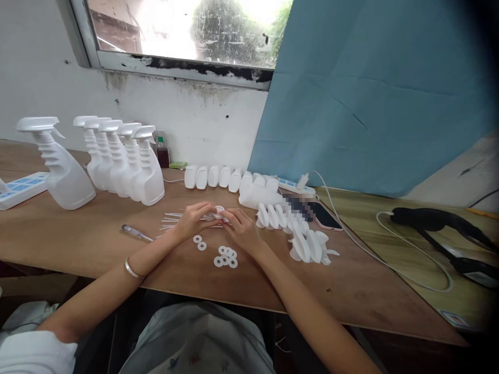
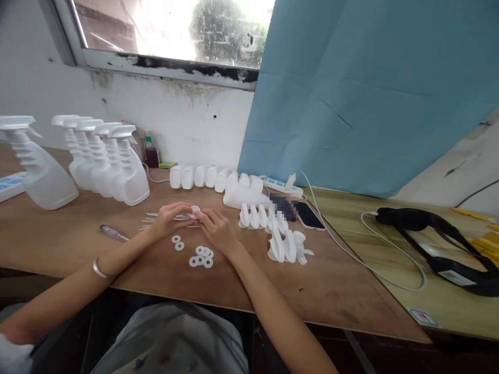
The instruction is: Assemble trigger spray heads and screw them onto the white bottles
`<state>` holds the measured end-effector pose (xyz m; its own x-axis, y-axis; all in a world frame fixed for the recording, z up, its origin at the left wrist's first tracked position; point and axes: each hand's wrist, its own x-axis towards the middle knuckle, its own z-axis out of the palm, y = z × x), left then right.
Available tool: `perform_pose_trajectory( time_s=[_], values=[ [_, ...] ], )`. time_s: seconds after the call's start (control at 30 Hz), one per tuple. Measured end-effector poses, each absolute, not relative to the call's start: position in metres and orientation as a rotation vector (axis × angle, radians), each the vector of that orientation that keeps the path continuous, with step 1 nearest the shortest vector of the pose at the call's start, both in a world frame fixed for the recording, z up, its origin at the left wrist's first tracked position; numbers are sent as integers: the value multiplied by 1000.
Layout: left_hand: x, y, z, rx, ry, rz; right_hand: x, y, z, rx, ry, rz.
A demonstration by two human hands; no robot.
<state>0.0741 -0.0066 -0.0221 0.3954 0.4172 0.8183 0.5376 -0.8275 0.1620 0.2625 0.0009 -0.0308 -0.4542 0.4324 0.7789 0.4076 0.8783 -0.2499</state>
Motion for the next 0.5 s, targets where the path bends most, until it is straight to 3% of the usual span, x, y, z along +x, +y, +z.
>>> perform_pose_trajectory(
  time_s=[0.3, 0.5],
  values=[
    [78, -9, -21, -2431, -885, -1516, 260, 2, -38, -548, -2003, -225],
    [78, -12, -17, -2511, -865, -1379, 261, 2, -44, -554, -1987, -246]
  ],
)
